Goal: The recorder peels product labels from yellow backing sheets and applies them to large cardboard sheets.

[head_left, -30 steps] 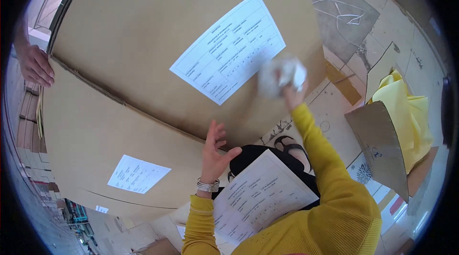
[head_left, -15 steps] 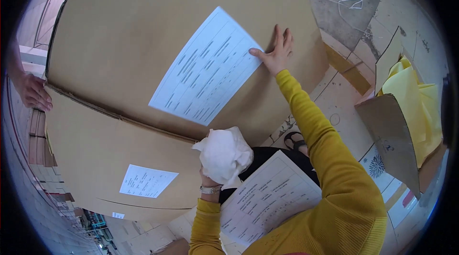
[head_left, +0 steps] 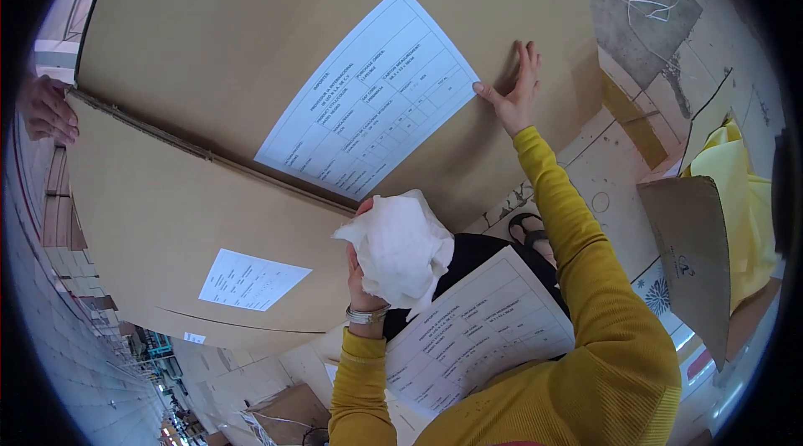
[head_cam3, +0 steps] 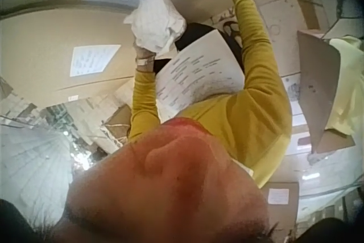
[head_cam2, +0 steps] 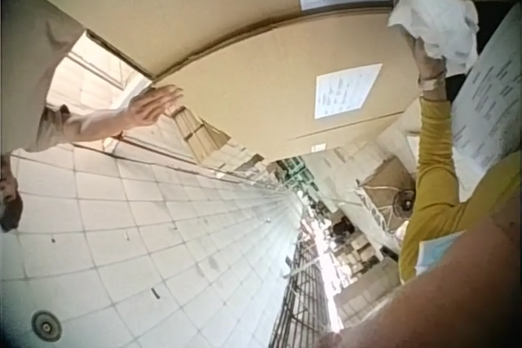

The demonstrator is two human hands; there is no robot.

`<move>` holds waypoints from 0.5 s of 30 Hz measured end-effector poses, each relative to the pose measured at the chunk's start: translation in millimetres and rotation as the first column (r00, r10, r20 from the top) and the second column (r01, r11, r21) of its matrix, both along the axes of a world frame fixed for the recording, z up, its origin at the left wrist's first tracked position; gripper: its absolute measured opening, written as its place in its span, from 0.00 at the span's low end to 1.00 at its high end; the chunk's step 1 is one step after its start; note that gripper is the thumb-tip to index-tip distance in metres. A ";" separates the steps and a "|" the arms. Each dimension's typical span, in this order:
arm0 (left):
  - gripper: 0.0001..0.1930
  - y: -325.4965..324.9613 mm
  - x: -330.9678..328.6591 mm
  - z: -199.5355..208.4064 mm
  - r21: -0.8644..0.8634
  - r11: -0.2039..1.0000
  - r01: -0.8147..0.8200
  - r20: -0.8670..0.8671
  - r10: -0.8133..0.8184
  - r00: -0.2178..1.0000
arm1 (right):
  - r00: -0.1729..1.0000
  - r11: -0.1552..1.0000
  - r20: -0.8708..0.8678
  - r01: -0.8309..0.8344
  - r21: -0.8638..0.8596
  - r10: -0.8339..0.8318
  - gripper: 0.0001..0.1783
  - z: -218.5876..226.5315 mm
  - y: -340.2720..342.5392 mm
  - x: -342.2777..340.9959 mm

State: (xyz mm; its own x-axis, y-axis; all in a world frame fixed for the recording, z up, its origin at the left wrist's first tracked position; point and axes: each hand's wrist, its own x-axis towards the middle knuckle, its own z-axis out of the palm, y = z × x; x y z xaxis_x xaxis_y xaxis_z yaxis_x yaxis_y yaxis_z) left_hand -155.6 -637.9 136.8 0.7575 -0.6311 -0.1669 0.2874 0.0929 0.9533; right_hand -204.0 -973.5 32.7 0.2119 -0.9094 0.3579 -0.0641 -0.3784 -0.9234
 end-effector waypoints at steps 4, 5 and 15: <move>0.30 -15.1 -9.1 38.0 0.000 0.995 0.095 0.094 -0.095 0.991 | 0.997 0.995 0.016 0.077 0.064 -0.078 0.63 7.3 -0.1 5.3; 0.34 -16.8 -11.6 45.3 -0.040 0.992 0.123 0.071 -0.120 0.990 | 0.993 0.985 -0.024 0.115 0.129 -0.112 0.65 21.5 3.2 12.9; 0.33 -22.1 -4.2 31.5 -0.164 0.986 0.037 -0.128 -0.059 0.990 | 0.976 0.973 -0.066 0.212 0.091 -0.207 0.64 150.3 2.7 50.9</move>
State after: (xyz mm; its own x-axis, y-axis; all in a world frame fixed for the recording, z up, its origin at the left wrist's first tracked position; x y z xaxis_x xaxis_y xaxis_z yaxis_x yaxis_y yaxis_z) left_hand -159.8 -659.9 168.3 0.7036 -0.6930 -0.1571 0.4178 0.2247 0.8803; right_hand -153.1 -970.7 183.0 0.0300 -0.9655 0.2585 -0.1851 -0.2595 -0.9478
